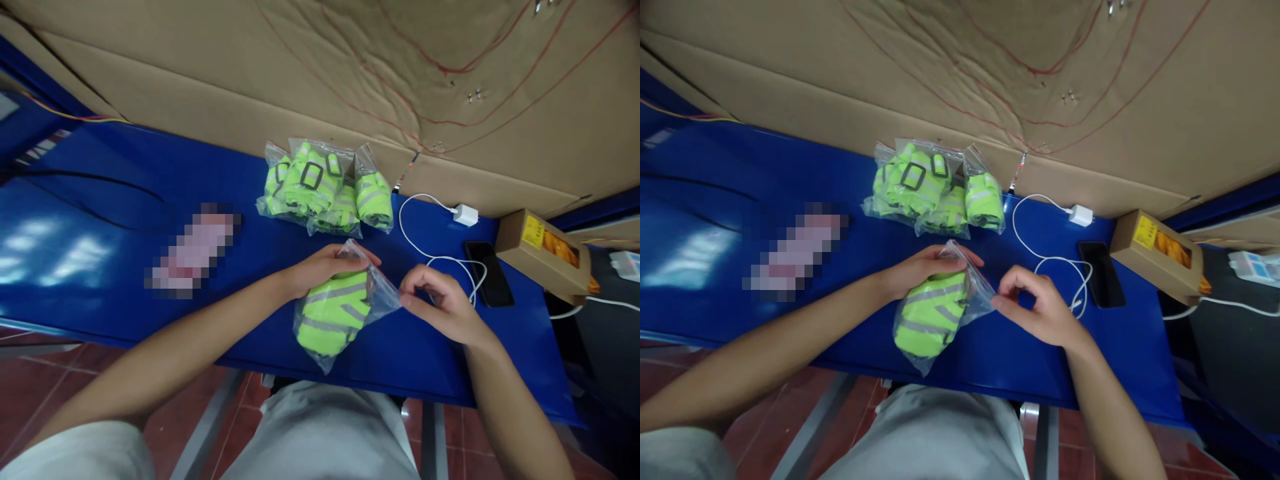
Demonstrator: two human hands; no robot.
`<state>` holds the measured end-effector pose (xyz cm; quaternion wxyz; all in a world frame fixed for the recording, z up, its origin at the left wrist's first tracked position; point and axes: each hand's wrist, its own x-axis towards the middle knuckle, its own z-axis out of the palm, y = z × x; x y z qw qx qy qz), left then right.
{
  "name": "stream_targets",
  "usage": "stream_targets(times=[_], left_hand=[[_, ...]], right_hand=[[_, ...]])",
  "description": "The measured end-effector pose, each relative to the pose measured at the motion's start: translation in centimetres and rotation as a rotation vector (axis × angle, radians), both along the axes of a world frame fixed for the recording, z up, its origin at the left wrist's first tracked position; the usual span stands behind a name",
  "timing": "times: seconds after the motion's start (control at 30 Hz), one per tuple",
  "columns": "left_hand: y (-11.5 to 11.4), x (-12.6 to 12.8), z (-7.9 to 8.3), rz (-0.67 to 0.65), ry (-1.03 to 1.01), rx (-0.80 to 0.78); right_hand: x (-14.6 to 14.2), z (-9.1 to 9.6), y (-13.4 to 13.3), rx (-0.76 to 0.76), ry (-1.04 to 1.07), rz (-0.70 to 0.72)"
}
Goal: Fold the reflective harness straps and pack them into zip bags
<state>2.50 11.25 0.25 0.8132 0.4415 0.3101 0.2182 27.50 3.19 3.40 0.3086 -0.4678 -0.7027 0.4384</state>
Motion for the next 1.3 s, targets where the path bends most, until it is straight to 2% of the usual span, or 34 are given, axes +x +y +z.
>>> stream_targets(times=[0.1,0.17,0.43,0.63,0.83,1.03,1.2,1.3], left_hand=[[0.0,0.2,0.0,0.166,-0.006,-0.028],[-0.1,0.3,-0.1,0.225,0.001,-0.032],[-0.2,0.5,-0.2,0.251,-0.066,-0.039],[-0.4,0.8,-0.5,0.297,0.025,-0.016],[-1.0,1.0,-0.9,0.3,0.058,0.037],[-1.4,1.2,-0.5,0.229,0.055,0.098],[-1.2,0.9,-0.2,0.129,0.086,0.298],[-1.1,0.9,-0.3,0.07,0.094,0.357]], right_hand=[[-0.1,-0.6,0.3,-0.084,-0.038,-0.099],[-0.3,-1.1,0.5,-0.143,-0.041,-0.126],[-1.2,-1.7,0.5,-0.149,0.092,-0.335],[-1.4,-2.0,0.4,-0.133,0.142,-0.427],[-1.8,-2.6,0.5,-0.191,0.155,-0.392],[-2.4,-2.6,0.4,-0.194,0.151,-0.386],[-2.6,-2.6,0.4,-0.21,0.15,-0.36],[-2.6,-2.6,0.4,-0.197,0.168,-0.351]])
